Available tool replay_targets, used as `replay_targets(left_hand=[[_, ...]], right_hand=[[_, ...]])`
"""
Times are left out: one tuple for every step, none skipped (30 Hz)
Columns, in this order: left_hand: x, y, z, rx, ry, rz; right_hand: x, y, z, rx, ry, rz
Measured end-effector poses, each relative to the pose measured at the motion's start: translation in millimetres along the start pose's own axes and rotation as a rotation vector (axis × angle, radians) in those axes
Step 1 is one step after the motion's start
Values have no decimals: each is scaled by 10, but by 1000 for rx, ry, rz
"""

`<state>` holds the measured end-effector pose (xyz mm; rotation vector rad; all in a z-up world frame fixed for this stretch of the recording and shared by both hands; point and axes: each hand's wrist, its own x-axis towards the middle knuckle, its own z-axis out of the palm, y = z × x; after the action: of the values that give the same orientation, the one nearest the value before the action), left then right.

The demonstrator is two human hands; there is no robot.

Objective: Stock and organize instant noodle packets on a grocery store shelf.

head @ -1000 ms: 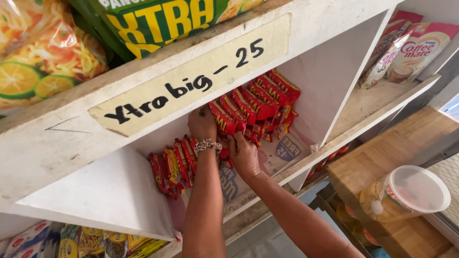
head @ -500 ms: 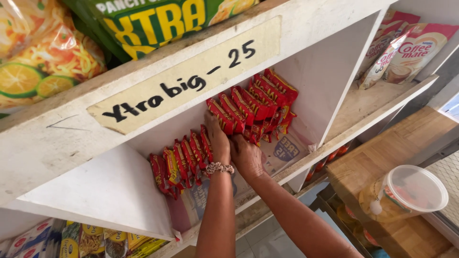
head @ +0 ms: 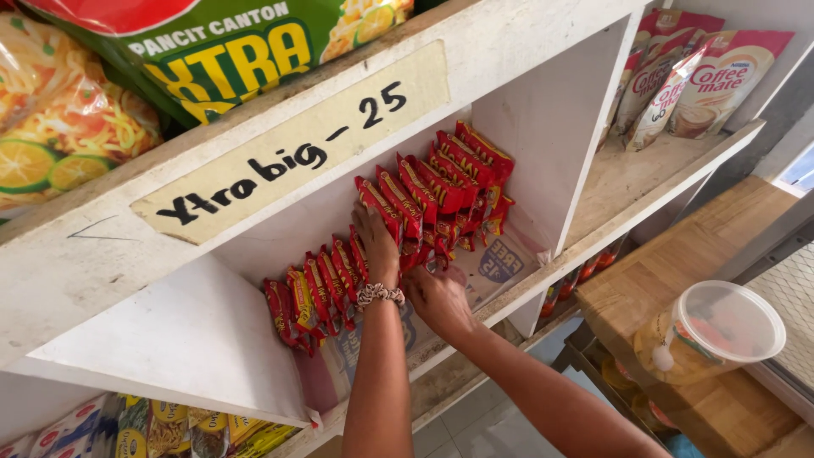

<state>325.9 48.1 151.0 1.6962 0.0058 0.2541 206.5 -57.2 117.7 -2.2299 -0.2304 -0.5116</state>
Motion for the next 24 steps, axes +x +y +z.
replay_targets(left_hand=[[-24,44,0,0,-3,2],[-51,83,4,-5,23,5],[-75,119,8,-11,48,9],[-93,142,17,-10,45,8],[-110,164,27,2,56,76],[-127,184,48,14,65,143],[-90,136,74,14,59,142],[-58,87,88,27,66,152],[-28,40,103,39,73,162],[-9,49,119,39,72,165],[9,59,134,42,74,124],[-1,49,140,46,77,78],[20,2,150,48,77,75],[46,-38,161,87,94,101],[70,-78,170,125,111,127],[74,-79,156,128,111,125],[77,-78,140,123,100,116],[88,-71,137,115,91,107],[98,-63,116,113,92,107],[96,-64,82,29,69,126],[96,-67,44,-56,46,144],[37,1,0,-56,53,140],[-20,66,-49,-180,27,89],[-84,125,-105,-305,4,37]], right_hand=[[-94,25,-122,-1,3,1],[-192,56,-245,39,-50,-20],[-289,87,-367,78,-104,-41],[-414,136,-505,77,-103,-38],[-538,186,-643,139,-91,-142],[-666,241,-784,199,-77,-244],[-823,338,-869,197,-74,-239],[-980,432,-953,177,-51,-181],[-1139,522,-1039,157,-27,-123],[-1276,619,-1066,158,-24,-124],[-1413,716,-1093,155,-36,111],[-1579,807,-1120,152,-54,351],[-1709,865,-1129,154,-56,354],[-1831,926,-1139,190,-37,384],[-1955,986,-1149,227,-19,413],[-2039,1022,-1122,229,-20,415],[-2125,1056,-1094,286,-49,488],[-2197,1099,-1081,340,-77,557],[-2246,1139,-1042,339,-78,556],[-2302,1177,-1002,391,-105,614],[-2359,1214,-959,443,-132,672],[-2377,1219,-960,441,-140,671],[-2395,1222,-957,417,-163,668],[-2418,1224,-954,392,-189,666]])
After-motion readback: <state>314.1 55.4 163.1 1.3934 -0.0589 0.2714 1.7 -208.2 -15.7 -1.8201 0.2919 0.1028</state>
